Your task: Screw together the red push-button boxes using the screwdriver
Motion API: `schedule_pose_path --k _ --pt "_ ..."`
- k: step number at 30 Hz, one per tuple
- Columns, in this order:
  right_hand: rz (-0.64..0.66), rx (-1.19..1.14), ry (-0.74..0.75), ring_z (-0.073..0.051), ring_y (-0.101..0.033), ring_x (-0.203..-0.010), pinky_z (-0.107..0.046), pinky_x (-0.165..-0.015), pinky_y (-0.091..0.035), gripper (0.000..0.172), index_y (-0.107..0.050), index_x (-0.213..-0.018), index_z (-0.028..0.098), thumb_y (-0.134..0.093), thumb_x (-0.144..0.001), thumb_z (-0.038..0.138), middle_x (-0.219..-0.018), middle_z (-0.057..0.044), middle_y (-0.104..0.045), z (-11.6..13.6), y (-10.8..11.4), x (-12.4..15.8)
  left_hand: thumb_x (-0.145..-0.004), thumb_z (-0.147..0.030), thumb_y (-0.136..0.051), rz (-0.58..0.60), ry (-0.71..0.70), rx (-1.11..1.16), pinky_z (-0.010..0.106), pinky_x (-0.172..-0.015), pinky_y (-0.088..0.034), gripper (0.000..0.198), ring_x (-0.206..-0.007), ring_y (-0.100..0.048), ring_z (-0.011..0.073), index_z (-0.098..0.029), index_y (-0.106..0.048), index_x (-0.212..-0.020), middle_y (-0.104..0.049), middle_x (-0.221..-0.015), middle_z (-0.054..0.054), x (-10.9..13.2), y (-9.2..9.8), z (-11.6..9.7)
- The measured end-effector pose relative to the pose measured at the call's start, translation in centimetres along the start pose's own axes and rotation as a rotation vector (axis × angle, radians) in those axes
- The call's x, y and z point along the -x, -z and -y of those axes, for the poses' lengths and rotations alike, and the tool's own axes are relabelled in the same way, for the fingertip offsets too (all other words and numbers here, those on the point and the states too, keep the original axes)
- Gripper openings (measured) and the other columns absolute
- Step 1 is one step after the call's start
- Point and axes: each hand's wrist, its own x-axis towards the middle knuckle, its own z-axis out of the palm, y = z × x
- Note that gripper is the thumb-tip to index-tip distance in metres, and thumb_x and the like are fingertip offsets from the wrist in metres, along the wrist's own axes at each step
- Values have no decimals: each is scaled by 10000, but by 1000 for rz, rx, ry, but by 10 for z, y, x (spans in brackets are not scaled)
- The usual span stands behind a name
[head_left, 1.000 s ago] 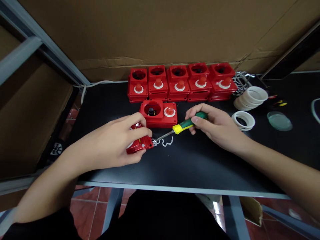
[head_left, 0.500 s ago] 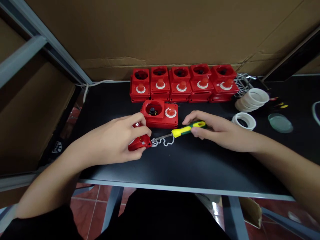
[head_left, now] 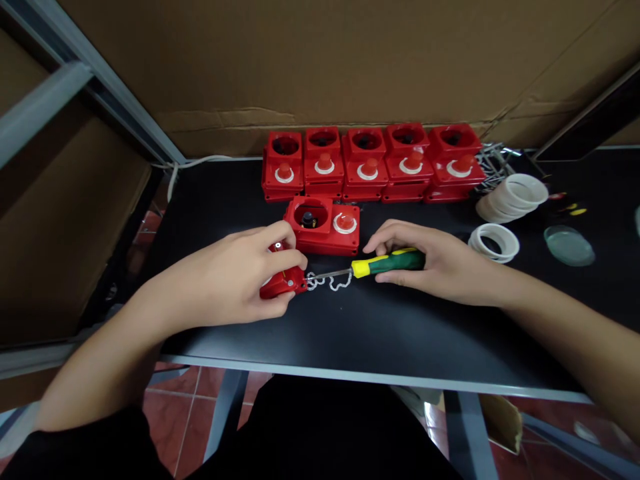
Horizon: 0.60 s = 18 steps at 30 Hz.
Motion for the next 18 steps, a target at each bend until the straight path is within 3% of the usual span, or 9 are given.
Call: schedule_pose_path --k 3,6,9,15,18 --pt "-1 10 -26 -252 -753 -928 -381 -857 -598 375 -837 -1197 269 -949 -924 501 -1084 -70 -819 1 -1 0 -1033 -274 -706 -2 -14 -7 338 -827 -602 255 -913 -736 194 -247 -831 -1253 -701 -1299 79 0 -1 -2" --pt "36 10 -72 -229 -750 -839 -361 -780 -563 350 -847 -1157 261 -781 -1062 592 -988 -56 -844 6 -4 2 -1025 -253 -717 2 -24 -10 333 -821 -600 264 -906 -730 192 -243 -830 -1264 -697 -1300 76 0 -2 -4" --pt "54 17 -60 -233 -786 -880 -367 -807 -562 358 -858 -1119 268 -645 -1153 554 -1031 -59 -877 9 -7 4 -1020 -242 -720 7 -36 -12 334 -810 -597 252 -897 -721 192 -244 -835 -1243 -695 -1296 73 0 -2 -5" --pt "-9 10 21 -233 -751 -886 -367 -810 -579 259 -861 -1112 278 -918 -975 491 -1052 -62 -825 0 -7 1 -1024 -232 -709 4 -41 -6 338 -819 -602 241 -907 -729 198 -234 -832 -1232 -693 -1287 79 0 -2 -5" --pt "-6 25 64 -234 -753 -923 -360 -820 -590 207 -859 -1112 276 -933 -958 392 -1064 -63 -784 1 -7 1 -1037 -239 -695 2 -62 12 331 -829 -603 227 -915 -732 193 -232 -828 -1220 -695 -1290 82 1 -3 -6"
